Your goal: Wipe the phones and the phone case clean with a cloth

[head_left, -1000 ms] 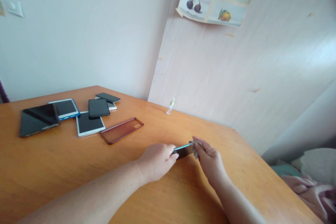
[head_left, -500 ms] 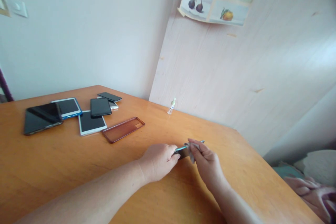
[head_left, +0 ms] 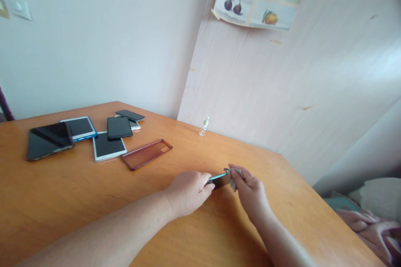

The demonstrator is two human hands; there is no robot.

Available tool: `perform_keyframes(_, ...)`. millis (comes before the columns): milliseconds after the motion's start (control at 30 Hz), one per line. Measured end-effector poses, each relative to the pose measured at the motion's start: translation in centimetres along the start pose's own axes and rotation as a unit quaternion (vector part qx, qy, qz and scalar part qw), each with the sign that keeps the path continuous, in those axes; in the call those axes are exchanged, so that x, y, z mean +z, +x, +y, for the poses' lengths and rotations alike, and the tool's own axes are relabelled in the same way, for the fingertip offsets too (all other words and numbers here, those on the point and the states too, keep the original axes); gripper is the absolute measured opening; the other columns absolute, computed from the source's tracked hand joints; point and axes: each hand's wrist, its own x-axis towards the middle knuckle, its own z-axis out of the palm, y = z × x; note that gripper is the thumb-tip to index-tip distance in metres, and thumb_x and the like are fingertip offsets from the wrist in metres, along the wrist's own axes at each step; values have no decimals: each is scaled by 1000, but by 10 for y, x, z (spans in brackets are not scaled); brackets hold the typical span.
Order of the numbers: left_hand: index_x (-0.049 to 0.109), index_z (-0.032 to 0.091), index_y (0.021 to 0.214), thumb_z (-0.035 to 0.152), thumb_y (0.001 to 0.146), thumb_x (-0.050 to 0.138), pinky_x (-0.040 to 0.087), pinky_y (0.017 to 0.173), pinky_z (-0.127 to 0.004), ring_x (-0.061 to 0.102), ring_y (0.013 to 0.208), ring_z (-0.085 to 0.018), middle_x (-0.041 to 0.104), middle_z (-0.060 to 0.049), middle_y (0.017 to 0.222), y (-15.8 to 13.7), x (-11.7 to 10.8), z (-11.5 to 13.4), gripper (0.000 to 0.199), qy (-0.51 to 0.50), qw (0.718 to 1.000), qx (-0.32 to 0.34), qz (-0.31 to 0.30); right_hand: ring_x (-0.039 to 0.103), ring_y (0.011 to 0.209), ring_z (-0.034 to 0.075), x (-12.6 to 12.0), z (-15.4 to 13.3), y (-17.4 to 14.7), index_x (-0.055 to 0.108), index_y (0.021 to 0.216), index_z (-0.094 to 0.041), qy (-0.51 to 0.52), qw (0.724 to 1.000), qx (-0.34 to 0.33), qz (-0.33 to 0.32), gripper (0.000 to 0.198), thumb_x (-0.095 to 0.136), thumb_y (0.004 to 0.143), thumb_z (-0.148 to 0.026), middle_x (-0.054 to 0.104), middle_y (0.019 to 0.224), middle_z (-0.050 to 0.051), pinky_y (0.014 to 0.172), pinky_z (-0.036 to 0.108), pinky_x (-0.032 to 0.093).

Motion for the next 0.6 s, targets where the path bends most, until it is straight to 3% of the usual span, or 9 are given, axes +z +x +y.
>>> perform_keyframes(100, 62, 23, 85, 35, 93, 43, 35, 57, -26, 64, 70, -20, 70, -3, 78, 0, 1, -2, 24, -2, 1000, 12, 6, 62, 75, 18, 21, -14, -21, 69, 114, -18, -3, 991, -51, -120, 42, 56, 88, -49, 71, 84, 6, 68, 29, 48)
perform_keyframes(167, 61, 22, 82, 34, 93, 43, 34, 57, -26, 65, 70, -20, 70, -4, 77, -1, 1, -2, 24, -5, 1000, 17, 10, 63, 80, 19, 24, -17, -26, 70, 113, -19, -18, 987, -71, -143, 40, 55, 89, -48, 71, 88, 6, 71, 28, 48)
perform_keyframes(333, 61, 22, 82, 39, 93, 44, 30, 53, -26, 62, 64, -18, 68, -3, 74, 0, -2, 0, 26, -9, 1000, 2, 3, 59, 66, 18, -8, 3, 6, 70, 107, -14, -59, 998, -4, 0, 46, 55, 87, -53, 68, 71, 5, 65, 30, 46)
perform_keyframes(433, 59, 22, 78, 39, 93, 44, 29, 52, -25, 61, 62, -18, 67, -2, 72, 0, -2, 1, 27, -1, 1000, 3, 7, 61, 69, 19, -18, 12, 15, 70, 108, -13, -68, 996, 19, 56, 49, 57, 85, -54, 70, 75, 7, 67, 32, 47)
perform_keyframes(500, 59, 22, 80, 39, 93, 44, 30, 53, -25, 62, 64, -18, 68, -2, 73, 0, -1, 0, 26, -4, 1000, 0, 8, 62, 73, 20, -10, 9, 8, 69, 110, -14, -57, 998, 2, 24, 49, 56, 85, -54, 71, 79, 7, 70, 32, 48)
perform_keyframes(600, 60, 24, 82, 38, 93, 43, 31, 54, -25, 64, 68, -19, 69, -2, 75, 0, 1, -2, 24, -13, 1000, 12, 8, 64, 80, 20, 9, -1, -10, 69, 114, -18, -26, 994, -42, -97, 43, 55, 88, -50, 73, 90, 7, 74, 31, 49)
